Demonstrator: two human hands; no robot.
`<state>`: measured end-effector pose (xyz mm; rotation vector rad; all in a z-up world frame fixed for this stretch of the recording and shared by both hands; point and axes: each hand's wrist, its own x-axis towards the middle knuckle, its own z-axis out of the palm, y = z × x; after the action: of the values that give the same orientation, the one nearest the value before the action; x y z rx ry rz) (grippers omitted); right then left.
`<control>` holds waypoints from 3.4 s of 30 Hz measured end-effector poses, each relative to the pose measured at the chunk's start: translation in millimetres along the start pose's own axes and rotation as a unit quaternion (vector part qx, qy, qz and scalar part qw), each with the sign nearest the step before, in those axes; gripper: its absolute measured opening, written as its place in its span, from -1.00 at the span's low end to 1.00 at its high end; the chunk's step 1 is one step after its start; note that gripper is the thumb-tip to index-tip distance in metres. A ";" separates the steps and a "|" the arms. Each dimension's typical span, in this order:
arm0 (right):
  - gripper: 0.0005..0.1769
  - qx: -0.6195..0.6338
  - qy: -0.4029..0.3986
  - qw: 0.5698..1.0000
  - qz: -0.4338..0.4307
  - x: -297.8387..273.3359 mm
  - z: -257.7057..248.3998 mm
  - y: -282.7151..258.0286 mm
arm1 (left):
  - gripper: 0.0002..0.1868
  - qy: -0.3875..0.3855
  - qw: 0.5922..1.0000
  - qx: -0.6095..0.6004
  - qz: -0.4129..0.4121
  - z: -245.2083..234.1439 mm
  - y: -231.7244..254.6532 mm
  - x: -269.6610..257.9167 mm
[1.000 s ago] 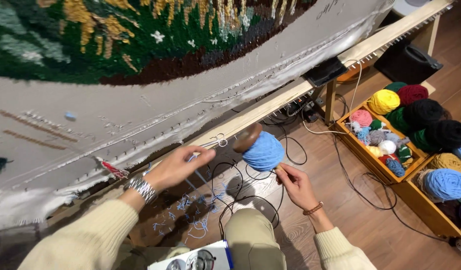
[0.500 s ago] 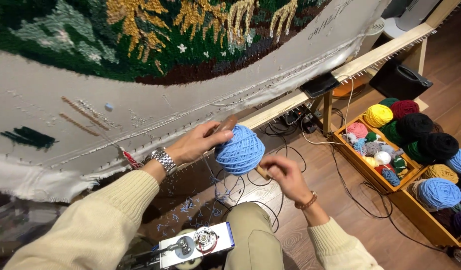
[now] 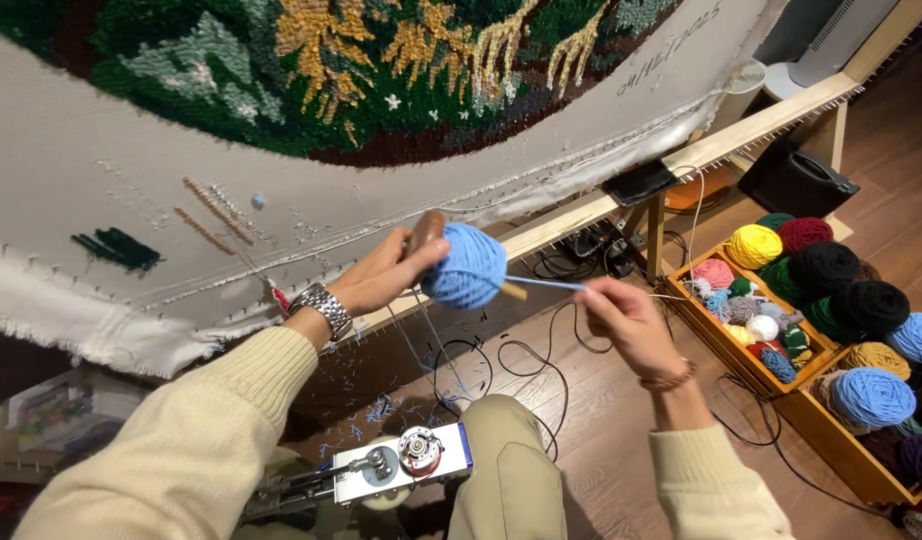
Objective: Using a tufting gun to apply yarn to a canvas and threading the gun with new yarn.
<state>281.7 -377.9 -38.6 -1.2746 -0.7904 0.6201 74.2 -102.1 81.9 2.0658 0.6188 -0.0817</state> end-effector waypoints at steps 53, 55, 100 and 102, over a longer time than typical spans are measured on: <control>-0.82 0.088 0.596 0.784 0.152 -67.3 -166.8 145.5 | 0.00 0.059 0.990 -0.122 0.051 -76.2 -34.2 -60.2; -0.80 0.030 0.660 0.735 0.156 -76.7 -197.1 179.5 | -0.08 0.079 0.990 -0.103 0.058 -76.2 -33.4 -59.4; -0.19 -0.091 0.042 0.995 -0.030 23.6 111.2 -0.5 | -0.29 0.062 0.974 -0.188 0.110 -32.2 -19.9 -51.1; -0.11 -0.042 -0.069 0.997 0.014 37.8 125.0 4.9 | -0.36 0.037 0.969 -0.210 0.123 -31.3 17.3 -84.6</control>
<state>204.1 -273.8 -24.3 -1.3321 -0.9221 0.7094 2.9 -117.5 137.6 1.7208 0.3794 0.2517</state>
